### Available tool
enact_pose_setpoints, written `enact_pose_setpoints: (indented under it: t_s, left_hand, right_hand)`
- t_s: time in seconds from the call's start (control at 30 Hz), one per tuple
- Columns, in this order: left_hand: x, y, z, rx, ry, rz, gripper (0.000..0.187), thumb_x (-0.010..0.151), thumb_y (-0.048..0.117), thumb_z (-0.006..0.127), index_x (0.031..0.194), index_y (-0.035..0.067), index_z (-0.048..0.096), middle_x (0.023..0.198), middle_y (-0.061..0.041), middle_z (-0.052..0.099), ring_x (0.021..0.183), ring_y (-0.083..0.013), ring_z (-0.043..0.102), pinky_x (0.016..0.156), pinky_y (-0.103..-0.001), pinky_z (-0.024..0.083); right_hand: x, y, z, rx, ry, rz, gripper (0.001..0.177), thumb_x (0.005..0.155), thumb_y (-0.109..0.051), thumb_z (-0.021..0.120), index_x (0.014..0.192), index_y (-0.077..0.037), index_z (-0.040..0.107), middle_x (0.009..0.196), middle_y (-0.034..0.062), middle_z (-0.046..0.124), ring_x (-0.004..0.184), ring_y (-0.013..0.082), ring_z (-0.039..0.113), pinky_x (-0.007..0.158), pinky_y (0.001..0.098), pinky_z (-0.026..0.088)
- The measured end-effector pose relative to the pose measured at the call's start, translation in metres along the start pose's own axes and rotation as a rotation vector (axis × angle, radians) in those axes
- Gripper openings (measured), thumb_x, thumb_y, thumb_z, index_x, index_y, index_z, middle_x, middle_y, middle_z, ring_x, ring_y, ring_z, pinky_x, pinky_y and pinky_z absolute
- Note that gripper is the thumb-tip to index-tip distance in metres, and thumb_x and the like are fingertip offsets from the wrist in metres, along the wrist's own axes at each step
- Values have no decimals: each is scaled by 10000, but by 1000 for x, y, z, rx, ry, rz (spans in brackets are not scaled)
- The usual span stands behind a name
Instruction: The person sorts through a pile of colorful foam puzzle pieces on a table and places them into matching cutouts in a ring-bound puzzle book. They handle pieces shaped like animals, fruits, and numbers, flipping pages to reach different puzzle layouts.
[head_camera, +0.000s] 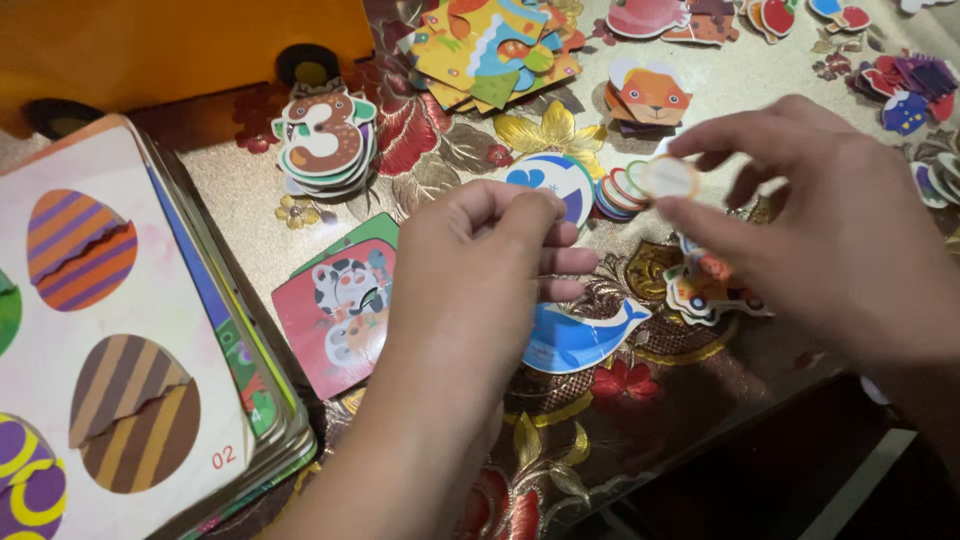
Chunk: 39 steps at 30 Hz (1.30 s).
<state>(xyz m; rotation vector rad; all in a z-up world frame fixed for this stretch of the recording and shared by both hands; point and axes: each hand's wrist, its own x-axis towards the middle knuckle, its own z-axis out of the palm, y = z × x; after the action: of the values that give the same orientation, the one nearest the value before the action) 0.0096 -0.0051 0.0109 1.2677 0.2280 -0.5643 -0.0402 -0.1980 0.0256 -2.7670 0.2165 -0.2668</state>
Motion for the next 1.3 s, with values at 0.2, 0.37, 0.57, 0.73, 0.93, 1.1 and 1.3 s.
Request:
enact_pose_setpoints:
  t_s: [0.2,0.37,0.57,0.73,0.93,1.1,1.3]
  left_hand:
    - [5,0,9,20,-24,-12,180,880,138,565,881,-19,653,780,-90,702,653,-151,693,586,-279,585]
    - [8,3,18,-17,-56,34,170,888,118,560,926,-29,636,784,-102,690,645,-157,675,576,-292,578]
    - [11,11,35,-8,-71,43,181,888,126,550,947,-21,639,786,-109,703,645,-162,679,579,-292,576]
    - [20,17,63,8,-104,5,195,887,137,550,959,-18,643,798,-114,710,657,-164,681,592,-302,586]
    - [47,21,120,64,-212,24,220,911,170,564,985,-17,652,823,-115,709,655,-167,683,574,-298,577]
    - [79,26,177,62,-311,11,208,907,168,578,1014,-5,616,825,-133,705,618,-178,676,515,-312,562]
    - [126,31,243,257,-366,61,239,901,202,592,1013,-3,643,797,-119,717,608,-163,700,519,-306,581]
  right_hand:
    - [8,3,12,167,-113,352,397,881,-302,802,1204,-79,746,994,114,701,591,258,725,503,415,565]
    - [10,-3,16,128,-136,394,426,857,-262,829,1242,-98,748,959,130,706,620,209,702,527,383,558]
    - [14,6,2,132,-129,388,434,845,-243,811,1264,-145,748,1030,54,756,700,200,713,586,371,580]
    - [17,22,-16,118,-115,387,380,857,-267,771,1225,-170,756,999,22,767,681,171,730,618,358,574]
    - [31,62,-46,128,-79,460,331,898,-263,722,1216,-182,762,1009,20,754,727,190,704,662,351,578]
    - [65,129,-69,80,27,411,296,896,-306,736,1148,-153,763,965,52,804,823,212,738,764,385,575]
    - [127,244,-84,-19,63,486,457,845,-289,754,1280,-154,722,1078,136,773,987,259,740,866,423,560]
